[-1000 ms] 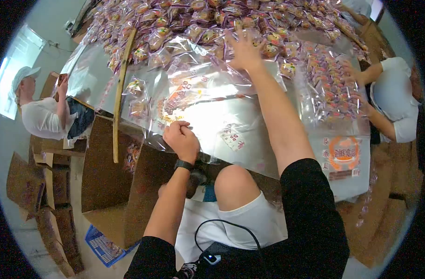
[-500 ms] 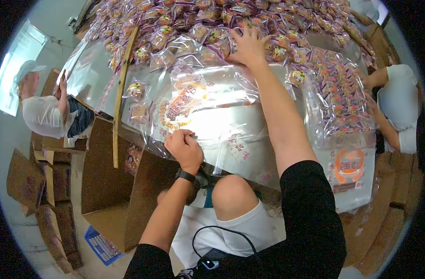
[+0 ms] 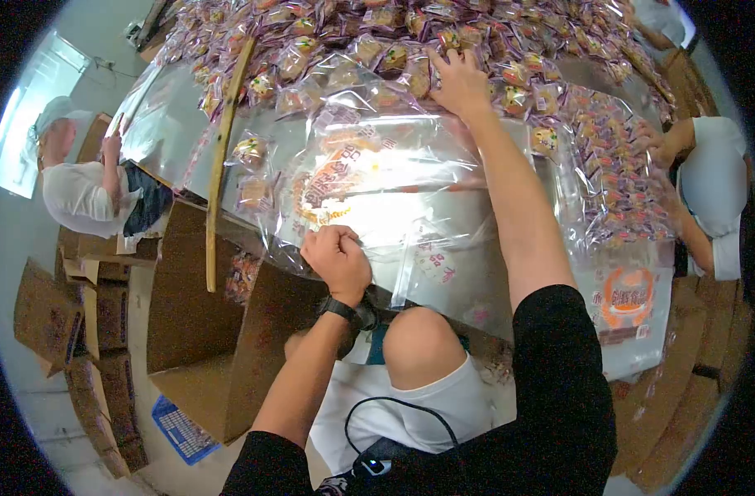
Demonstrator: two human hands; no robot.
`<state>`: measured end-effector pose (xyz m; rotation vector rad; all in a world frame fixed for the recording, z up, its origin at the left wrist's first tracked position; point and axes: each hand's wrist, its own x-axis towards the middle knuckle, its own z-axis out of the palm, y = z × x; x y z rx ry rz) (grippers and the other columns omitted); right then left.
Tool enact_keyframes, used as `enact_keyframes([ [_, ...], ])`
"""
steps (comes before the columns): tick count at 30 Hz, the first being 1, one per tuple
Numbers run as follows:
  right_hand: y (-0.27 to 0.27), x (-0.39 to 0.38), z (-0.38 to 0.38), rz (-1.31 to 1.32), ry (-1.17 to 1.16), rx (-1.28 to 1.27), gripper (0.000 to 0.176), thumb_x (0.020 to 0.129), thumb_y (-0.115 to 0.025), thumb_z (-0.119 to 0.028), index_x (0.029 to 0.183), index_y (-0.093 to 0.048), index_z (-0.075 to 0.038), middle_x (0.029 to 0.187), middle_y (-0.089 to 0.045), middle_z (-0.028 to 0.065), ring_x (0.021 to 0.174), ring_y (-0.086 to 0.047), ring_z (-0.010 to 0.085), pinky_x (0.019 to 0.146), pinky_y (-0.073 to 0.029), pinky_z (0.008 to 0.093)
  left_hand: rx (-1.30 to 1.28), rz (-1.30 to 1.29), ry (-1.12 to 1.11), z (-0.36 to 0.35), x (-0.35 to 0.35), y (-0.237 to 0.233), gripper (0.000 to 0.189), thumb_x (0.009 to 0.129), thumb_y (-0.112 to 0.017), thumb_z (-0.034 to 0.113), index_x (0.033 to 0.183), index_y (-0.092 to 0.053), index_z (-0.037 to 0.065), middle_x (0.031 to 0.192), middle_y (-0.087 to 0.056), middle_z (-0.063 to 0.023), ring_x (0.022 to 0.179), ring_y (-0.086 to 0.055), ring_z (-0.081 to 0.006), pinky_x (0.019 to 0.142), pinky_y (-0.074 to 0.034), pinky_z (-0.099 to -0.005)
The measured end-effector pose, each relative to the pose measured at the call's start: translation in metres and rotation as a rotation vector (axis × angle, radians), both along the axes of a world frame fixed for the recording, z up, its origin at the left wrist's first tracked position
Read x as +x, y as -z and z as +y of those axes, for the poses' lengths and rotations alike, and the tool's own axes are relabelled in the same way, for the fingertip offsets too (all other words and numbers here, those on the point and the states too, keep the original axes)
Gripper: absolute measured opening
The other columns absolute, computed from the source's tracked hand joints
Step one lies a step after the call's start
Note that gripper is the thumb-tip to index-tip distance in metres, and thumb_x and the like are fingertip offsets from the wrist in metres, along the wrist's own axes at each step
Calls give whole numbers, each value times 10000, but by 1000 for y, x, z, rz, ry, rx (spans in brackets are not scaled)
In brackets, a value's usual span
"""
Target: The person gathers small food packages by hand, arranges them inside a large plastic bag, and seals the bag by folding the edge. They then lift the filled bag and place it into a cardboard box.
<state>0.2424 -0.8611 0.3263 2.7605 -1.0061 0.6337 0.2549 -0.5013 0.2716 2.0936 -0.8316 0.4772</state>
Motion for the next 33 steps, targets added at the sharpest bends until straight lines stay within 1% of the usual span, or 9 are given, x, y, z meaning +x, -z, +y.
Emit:
enact_keyframes([
  [5, -1, -3, -1, -64, -76, -88, 792, 733, -835, -339, 1448, -517, -218, 1275, -570, 92, 1267, -502, 369, 935, -577, 477, -6, -26, -7, 0, 1, -1, 166, 801, -564, 6, 674, -588, 111, 707, -611, -59, 778, -558, -295, 770, -383, -421],
  [8, -17, -9, -9, -130, -138, -262, 801, 727, -826, -324, 1452, -509, -197, 1264, -582, 105, 1257, -508, 373, 939, -570, 479, 7, -50, -20, 0, 0, -1, 168, 805, -563, 8, 672, -585, 109, 714, -613, -59, 779, -558, -293, 775, -385, -422],
  [15, -82, -42, -29, -361, -6, -151, 851, 683, -825, -420, 1432, -549, -126, 1236, -667, 169, 1120, -603, 415, 909, -543, 465, 5, 58, -5, 3, 0, 2, 142, 798, -578, 12, 707, -618, 114, 763, -618, -55, 863, -546, -295, 881, -364, -439],
  [21, -82, -127, -30, -807, -39, 359, 741, 759, -778, -248, 1430, -555, -27, 1154, -720, 183, 938, -695, 214, 845, -542, 332, -21, 42, -16, 3, -1, 2, 146, 792, -588, 2, 724, -640, 120, 759, -631, -48, 846, -549, -285, 890, -375, -429],
  [23, -59, -164, -37, -863, -30, 427, 649, 791, -688, -99, 1420, -558, -3, 1146, -718, 166, 938, -668, 162, 824, -532, 286, -8, 29, -22, 3, -1, -1, 138, 795, -592, 9, 735, -646, 122, 764, -638, -45, 851, -551, -284, 904, -376, -431],
  [25, -87, -204, 21, -722, -4, 467, 618, 800, -599, -16, 1414, -545, 38, 1180, -708, 163, 1019, -665, 188, 904, -519, 299, 2, 36, -23, 4, -4, -2, 104, 804, -609, 32, 804, -664, 120, 807, -651, -48, 888, -560, -278, 939, -375, -434],
  [28, -58, -261, 38, -659, -74, 397, 656, 798, -587, 18, 1446, -496, 61, 1349, -639, 192, 987, -678, 202, 889, -526, 317, 27, 11, 114, 10, -3, -9, 104, 817, -623, 53, 878, -677, 118, 893, -656, -54, 930, -566, -271, 984, -363, -432],
  [32, -12, -316, 78, -746, -46, 617, 635, 819, -532, 80, 1452, -484, 72, 1382, -607, 224, 1223, -601, 229, 1055, -440, 317, 47, -160, 83, 24, -14, -49, 122, 862, -693, 160, 983, -708, 162, 1014, -638, -35, 1002, -561, -250, 1035, -326, -477],
  [33, -4, -324, 90, -777, 3, 711, 632, 823, -528, 81, 1453, -483, 72, 1388, -600, 231, 1268, -576, 237, 1082, -417, 319, 50, -226, 70, 29, -15, -65, 138, 901, -712, 216, 1030, -731, 171, 1049, -622, -54, 1029, -556, -260, 975, -355, -453],
])
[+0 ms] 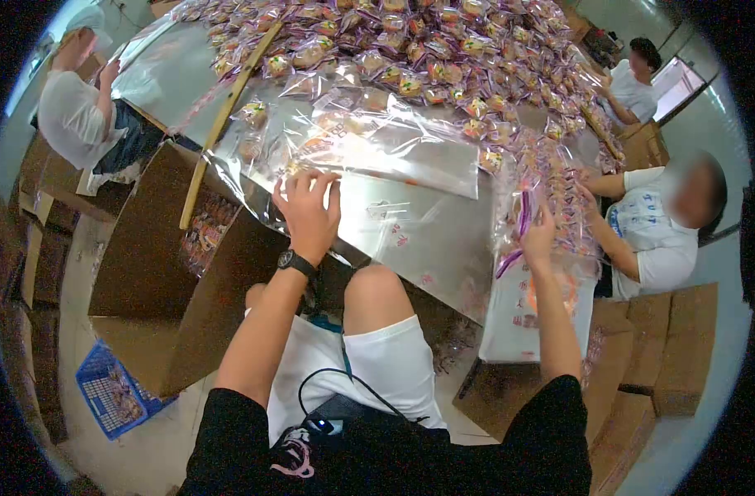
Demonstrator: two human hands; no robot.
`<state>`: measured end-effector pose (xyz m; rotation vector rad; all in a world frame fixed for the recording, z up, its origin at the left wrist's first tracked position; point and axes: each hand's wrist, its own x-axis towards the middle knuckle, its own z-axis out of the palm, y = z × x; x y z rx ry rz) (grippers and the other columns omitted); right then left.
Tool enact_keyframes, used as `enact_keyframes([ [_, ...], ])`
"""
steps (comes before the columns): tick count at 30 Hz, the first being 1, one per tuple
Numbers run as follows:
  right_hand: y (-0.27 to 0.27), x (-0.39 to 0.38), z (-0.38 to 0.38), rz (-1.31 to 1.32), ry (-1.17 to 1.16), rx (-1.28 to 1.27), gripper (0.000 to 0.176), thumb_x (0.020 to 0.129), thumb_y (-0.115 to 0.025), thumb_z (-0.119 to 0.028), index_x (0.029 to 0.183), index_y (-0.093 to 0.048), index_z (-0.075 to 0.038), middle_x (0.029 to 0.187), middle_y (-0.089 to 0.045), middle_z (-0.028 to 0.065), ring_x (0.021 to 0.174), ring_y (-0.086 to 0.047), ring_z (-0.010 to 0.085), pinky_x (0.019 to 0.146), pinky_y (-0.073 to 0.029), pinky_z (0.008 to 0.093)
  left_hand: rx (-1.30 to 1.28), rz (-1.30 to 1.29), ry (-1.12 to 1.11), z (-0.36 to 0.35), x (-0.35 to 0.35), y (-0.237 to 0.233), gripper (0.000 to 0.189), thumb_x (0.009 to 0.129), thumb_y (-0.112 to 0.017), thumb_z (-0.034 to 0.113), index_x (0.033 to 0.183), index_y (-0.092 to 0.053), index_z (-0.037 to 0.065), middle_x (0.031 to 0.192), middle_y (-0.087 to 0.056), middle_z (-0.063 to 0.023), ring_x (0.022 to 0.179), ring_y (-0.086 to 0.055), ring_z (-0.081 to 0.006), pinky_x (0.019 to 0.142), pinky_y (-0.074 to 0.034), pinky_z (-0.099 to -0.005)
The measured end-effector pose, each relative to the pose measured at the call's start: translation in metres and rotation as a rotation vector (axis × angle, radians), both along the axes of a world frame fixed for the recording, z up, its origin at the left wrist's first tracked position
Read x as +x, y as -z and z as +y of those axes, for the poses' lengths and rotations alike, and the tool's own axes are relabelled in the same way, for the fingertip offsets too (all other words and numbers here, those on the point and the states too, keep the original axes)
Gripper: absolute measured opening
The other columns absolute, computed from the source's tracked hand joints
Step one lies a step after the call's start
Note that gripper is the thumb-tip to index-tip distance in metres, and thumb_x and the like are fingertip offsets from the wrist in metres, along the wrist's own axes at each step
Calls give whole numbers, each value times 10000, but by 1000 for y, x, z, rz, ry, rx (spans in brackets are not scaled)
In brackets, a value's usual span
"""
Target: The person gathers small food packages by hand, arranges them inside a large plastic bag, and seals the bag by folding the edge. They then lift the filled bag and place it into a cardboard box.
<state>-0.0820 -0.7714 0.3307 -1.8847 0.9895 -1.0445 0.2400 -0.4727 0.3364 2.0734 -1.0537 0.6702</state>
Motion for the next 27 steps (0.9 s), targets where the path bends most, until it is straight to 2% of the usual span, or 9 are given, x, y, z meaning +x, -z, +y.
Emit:
enact_keyframes([
  [3, 14, -17, 25, -14, 42, 154, 622, 842, -532, 76, 1460, -466, 83, 1423, -568, 242, 1341, -526, 258, 1119, -386, 327, -91, 34, -33, 6, -1, -32, 144, 877, -728, 201, 1019, -750, 199, 1014, -621, -45, 1020, -550, -272, 1007, -322, -494],
  [6, 27, -24, 17, -7, 22, 10, 608, 867, -519, 110, 1463, -474, -3, 1150, -631, 125, 860, -559, 168, 670, -413, 295, -334, -9, -51, 8, 12, -58, 170, 895, -721, 192, 1060, -765, 188, 1016, -612, -73, 1007, -538, -292, 918, -359, -458],
  [8, 14, -26, 14, -22, 34, -34, 600, 875, -537, 91, 1464, -463, 7, 1161, -618, 125, 862, -551, 176, 674, -408, 298, -545, 19, -87, 14, 9, -87, 144, 887, -697, 147, 1015, -760, 161, 999, -628, -81, 981, -556, -296, 823, -399, -444],
  [11, -10, -19, 17, -53, 99, 30, 621, 877, -587, 21, 1469, -424, 115, 1465, -521, 245, 1342, -507, 286, 1119, -383, 338, -169, 14, 303, 14, 21, -53, 80, 878, -676, 136, 921, -744, 137, 943, -655, -79, 958, -599, -288, 818, -435, -450],
  [12, -18, -8, 17, -45, 95, 7, 615, 883, -582, 26, 1470, -423, 113, 1459, -526, 244, 1321, -523, 283, 1102, -400, 337, 474, -101, 455, 21, 22, -21, 70, 884, -647, 131, 870, -716, 124, 891, -676, -72, 906, -642, -297, 821, -473, -460],
  [13, -22, -2, 18, -42, 87, 5, 608, 888, -585, 24, 1468, -427, 112, 1447, -534, 239, 1296, -538, 277, 1079, -418, 335, 537, -56, 433, 23, 23, -10, 88, 885, -630, 132, 890, -718, 134, 863, -681, -62, 891, -666, -293, 805, -518, -443],
  [18, -32, 8, 40, -184, 24, 114, 588, 904, -657, -19, 1450, -465, 86, 1374, -581, 183, 1149, -598, 229, 938, -492, 306, 175, 61, 270, 6, 11, -32, 100, 921, -629, 183, 902, -683, 102, 880, -667, -89, 872, -659, -311, 716, -549, -442],
  [22, -99, 37, 104, -373, 56, 513, 396, 931, -727, -138, 1291, -576, -63, 1041, -613, 35, 819, -586, 145, 687, -498, 264, 63, 15, 269, -7, 23, -56, 135, 945, -641, 222, 945, -694, 98, 901, -668, -74, 866, -658, -303, 696, -549, -438],
  [27, -48, 58, 98, -543, -445, 428, 403, 896, -762, -258, 1231, -641, -68, 1045, -673, 48, 883, -647, 164, 790, -529, 287, -48, 85, 340, -12, 16, -76, 149, 959, -647, 215, 991, -717, 87, 922, -670, -104, 841, -661, -322, 700, -541, -426],
])
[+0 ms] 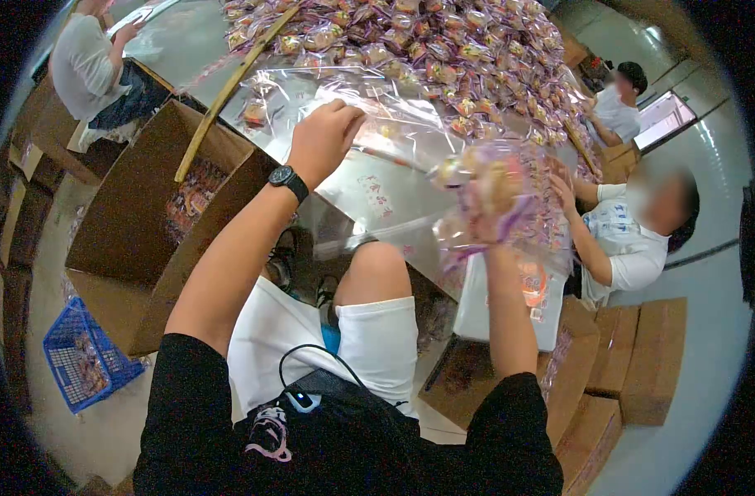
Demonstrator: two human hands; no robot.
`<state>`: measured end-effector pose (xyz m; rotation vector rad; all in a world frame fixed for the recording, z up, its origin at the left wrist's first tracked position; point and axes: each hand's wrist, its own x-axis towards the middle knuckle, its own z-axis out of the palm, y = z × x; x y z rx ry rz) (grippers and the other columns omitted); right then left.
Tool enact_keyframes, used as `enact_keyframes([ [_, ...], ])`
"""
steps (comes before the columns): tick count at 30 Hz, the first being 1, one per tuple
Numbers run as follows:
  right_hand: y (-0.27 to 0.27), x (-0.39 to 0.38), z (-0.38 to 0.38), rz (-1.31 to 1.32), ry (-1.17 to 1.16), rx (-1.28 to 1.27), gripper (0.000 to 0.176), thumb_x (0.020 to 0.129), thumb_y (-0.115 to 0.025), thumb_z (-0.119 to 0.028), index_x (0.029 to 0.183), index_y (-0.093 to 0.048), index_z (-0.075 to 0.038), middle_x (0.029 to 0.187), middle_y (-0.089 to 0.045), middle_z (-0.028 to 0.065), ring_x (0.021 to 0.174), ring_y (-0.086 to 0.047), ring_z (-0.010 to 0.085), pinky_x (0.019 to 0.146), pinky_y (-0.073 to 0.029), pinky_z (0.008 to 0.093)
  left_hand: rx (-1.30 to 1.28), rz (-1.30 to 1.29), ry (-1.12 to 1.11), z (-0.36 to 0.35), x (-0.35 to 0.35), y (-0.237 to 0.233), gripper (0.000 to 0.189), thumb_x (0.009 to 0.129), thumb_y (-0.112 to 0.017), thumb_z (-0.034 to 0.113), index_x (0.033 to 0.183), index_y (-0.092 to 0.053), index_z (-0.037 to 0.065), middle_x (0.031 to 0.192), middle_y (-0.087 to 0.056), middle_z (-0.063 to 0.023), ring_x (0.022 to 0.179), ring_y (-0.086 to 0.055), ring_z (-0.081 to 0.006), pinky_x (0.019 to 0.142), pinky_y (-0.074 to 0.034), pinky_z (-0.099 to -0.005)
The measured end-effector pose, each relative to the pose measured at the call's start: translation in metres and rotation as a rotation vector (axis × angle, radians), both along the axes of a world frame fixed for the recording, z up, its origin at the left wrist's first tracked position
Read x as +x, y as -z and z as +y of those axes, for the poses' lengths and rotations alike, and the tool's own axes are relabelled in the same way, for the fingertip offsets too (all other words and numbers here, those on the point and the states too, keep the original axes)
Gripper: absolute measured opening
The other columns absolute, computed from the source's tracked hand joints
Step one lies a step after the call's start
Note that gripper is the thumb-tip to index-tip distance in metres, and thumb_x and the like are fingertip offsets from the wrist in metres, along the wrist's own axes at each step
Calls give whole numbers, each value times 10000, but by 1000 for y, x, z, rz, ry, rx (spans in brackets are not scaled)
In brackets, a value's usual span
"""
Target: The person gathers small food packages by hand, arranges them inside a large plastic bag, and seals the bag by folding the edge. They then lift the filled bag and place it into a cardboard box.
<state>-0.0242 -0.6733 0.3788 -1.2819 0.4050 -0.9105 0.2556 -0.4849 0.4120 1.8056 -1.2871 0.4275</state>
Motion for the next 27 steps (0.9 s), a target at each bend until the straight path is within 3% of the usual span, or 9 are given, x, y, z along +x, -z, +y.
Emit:
enact_keyframes([
  [3, -29, 60, 65, 268, 65, -527, 701, 765, -846, -301, 1370, -612, -35, 1150, -696, 111, 1086, -654, 242, 988, -499, 373, -49, 45, 81, 0, -2, -16, 144, 953, -667, 165, 1025, -719, 52, 935, -679, -146, 807, -664, -343, 694, -527, -409],
  [7, 5, 114, 50, 381, 70, -889, 784, 711, -859, -427, 1344, -625, -27, 1069, -723, 200, 987, -711, 304, 901, -543, 404, -156, -51, 152, 3, 13, -43, 138, 944, -674, 119, 1045, -718, 36, 929, -675, -171, 790, -664, -350, 689, -526, -405],
  [10, -10, 140, 48, 577, 80, -834, 721, 701, -861, -362, 1304, -651, -29, 1070, -731, 205, 966, -708, 233, 859, -538, 364, -181, -46, 208, 12, 10, -65, 153, 931, -670, 70, 1071, -720, 35, 931, -678, -172, 806, -673, -347, 705, -530, -397],
  [11, -12, 151, 45, 553, 149, -869, 654, 708, -847, -383, 1255, -686, -62, 999, -739, 213, 929, -727, 284, 800, -543, 392, -184, -55, 235, 12, 7, -68, 155, 932, -666, 66, 1074, -721, 36, 933, -679, -171, 814, -677, -347, 712, -533, -392],
  [14, -20, 176, 29, 583, 189, -774, 779, 670, -856, -508, 1273, -672, -49, 1014, -735, 221, 916, -718, 393, 807, -561, 461, -180, -63, 324, 17, -16, -80, 177, 916, -667, 45, 1087, -712, 30, 946, -679, -163, 876, -690, -344, 769, -553, -380],
  [16, -23, 187, 23, 670, 252, -977, 703, 742, -805, -472, 1207, -678, 40, 995, -729, 253, 1011, -686, 417, 901, -528, 449, -191, -94, 408, 15, -32, -87, 211, 894, -676, 28, 1103, -703, 34, 964, -674, -155, 869, -684, -345, 768, -555, -385],
  [20, -48, 171, 19, 404, 279, -820, 724, 780, -769, -448, 1308, -596, 16, 1108, -682, 272, 1076, -652, 430, 961, -490, 481, -277, -110, 468, 26, -78, -104, 233, 851, -718, 10, 1080, -703, 49, 944, -663, -130, 787, -678, -314, 693, -562, -361],
  [23, -91, 152, 14, 412, 411, -1080, 729, 792, -756, -418, 1358, -550, -7, 1177, -649, 275, 1123, -628, 433, 984, -471, 508, -384, -113, 503, 33, -107, -112, 189, 875, -718, 24, 1062, -700, 44, 919, -663, -123, 732, -668, -290, 633, -547, -345],
  [27, -151, 129, -6, 720, 491, -1567, 747, 807, -737, -379, 1424, -489, -37, 1269, -604, 279, 1186, -595, 437, 1014, -444, 544, -641, 201, 518, 11, -136, -129, 134, 898, -730, 55, 1023, -687, 37, 887, -653, -127, 695, -646, -266, 600, -516, -346],
])
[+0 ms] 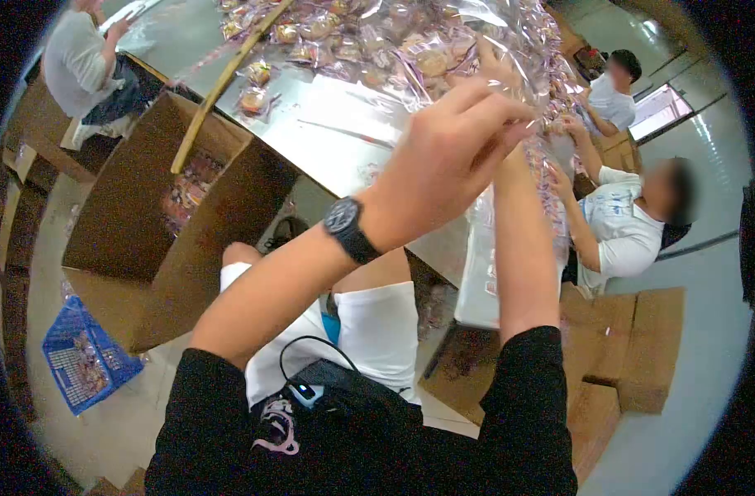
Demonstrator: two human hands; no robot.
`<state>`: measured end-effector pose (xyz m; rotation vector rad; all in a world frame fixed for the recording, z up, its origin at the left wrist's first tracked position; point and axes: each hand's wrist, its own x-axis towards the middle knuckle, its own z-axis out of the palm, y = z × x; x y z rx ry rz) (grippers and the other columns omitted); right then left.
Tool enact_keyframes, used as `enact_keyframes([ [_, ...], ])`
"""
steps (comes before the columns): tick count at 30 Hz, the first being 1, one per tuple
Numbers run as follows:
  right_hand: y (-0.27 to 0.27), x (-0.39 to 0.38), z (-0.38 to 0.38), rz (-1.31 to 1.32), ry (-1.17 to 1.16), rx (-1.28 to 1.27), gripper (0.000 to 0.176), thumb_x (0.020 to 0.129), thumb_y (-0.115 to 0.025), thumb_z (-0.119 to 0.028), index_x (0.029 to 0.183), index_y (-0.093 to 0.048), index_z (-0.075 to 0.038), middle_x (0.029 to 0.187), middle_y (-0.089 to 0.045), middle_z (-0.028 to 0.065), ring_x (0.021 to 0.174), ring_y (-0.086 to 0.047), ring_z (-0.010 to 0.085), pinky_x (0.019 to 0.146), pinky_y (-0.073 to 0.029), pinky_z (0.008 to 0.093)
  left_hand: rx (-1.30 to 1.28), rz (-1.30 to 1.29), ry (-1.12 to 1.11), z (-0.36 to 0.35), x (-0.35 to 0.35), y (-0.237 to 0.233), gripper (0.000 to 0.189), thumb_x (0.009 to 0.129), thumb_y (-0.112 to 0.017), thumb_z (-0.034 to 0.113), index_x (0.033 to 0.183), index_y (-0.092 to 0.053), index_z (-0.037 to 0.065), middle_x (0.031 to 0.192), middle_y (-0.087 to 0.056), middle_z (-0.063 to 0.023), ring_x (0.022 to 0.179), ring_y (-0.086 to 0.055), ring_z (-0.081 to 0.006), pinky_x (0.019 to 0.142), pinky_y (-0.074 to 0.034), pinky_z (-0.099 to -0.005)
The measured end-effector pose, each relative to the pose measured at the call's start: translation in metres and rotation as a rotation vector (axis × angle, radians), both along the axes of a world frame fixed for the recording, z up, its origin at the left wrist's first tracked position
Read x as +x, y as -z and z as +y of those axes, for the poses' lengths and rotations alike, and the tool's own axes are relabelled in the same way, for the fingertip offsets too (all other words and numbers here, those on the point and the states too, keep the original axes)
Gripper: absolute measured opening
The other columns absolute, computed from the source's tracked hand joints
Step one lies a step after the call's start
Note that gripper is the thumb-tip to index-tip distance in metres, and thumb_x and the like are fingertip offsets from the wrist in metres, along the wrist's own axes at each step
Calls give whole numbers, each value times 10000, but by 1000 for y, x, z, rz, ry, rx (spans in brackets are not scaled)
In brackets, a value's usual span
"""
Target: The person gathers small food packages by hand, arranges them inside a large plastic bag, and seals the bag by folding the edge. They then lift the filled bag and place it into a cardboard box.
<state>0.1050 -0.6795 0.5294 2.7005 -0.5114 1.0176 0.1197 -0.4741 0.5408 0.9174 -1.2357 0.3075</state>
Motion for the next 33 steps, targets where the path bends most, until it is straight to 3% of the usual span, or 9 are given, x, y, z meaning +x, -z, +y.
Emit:
enact_keyframes([
  [4, -10, -11, 5, 335, 85, -180, 777, 823, -719, -339, 1490, -428, -68, 1361, -559, 283, 1248, -563, 442, 1045, -418, 580, -38, 42, -4, -21, -24, 6, 127, 896, -718, 60, 1014, -678, 32, 853, -621, -137, 771, -645, -304, 654, -513, -360],
  [9, 62, -18, 20, 224, -32, 35, 807, 780, -749, -315, 1501, -451, -108, 1352, -594, 244, 1254, -565, 417, 1055, -444, 495, 189, -74, 76, -12, -51, 52, 130, 899, -693, 135, 1003, -668, 60, 872, -617, -129, 802, -647, -331, 671, -529, -410],
  [11, 80, -7, 35, 309, 185, 401, 781, 766, -773, -301, 1474, -506, -109, 1323, -636, 216, 1156, -625, 408, 984, -488, 482, 252, -132, 87, 4, -60, 67, 147, 896, -698, 151, 1019, -674, 76, 901, -626, -115, 819, -647, -326, 685, -537, -413],
  [13, 98, -10, 32, 291, 266, 444, 784, 758, -780, -310, 1466, -514, -105, 1304, -643, 221, 1134, -637, 407, 966, -499, 478, 332, -171, 125, 22, -60, 79, 189, 897, -707, 144, 1077, -697, 85, 950, -650, -101, 841, -641, -317, 712, -547, -391],
  [19, 112, -23, -9, 255, 313, 209, 795, 732, -800, -339, 1441, -539, -91, 1248, -665, 237, 1069, -673, 404, 910, -532, 468, 544, -8, -462, 50, -51, 116, 668, 804, -821, 296, 1360, -534, 63, 1307, -551, -159, 1136, -559, -342, 912, -515, -426],
  [20, 110, -24, -13, 277, 317, 221, 797, 728, -803, -344, 1437, -543, -89, 1238, -669, 240, 1058, -679, 404, 901, -538, 467, 658, 20, -468, 49, -51, 132, 793, 797, -819, 334, 1433, -451, 34, 1397, -472, -194, 1240, -490, -388, 1021, -434, -459],
  [23, 100, -34, -18, 403, 298, 329, 761, 685, -818, -385, 1346, -609, -71, 1183, -680, 258, 1028, -687, 410, 865, -553, 461, 692, 256, -380, 38, -61, 154, 752, 817, -787, 282, 1445, -447, 45, 1389, -480, -194, 1244, -495, -395, 1056, -396, -473],
  [29, 86, -56, -4, 402, 336, 369, 619, 653, -822, -416, 1087, -686, 5, 971, -700, 284, 960, -681, 439, 851, -545, 488, 605, 288, -344, 22, -91, 149, 564, 852, -716, 146, 1374, -518, 67, 1318, -545, -191, 1205, -543, -377, 996, -479, -442],
  [33, 80, -63, 20, 437, 356, 412, 588, 674, -816, -399, 1045, -686, 38, 969, -692, 285, 932, -682, 428, 842, -541, 499, 706, 615, 53, 22, -80, 167, 233, 893, -675, 73, 1123, -666, 36, 1074, -647, -162, 880, -666, -276, 776, -548, -361],
])
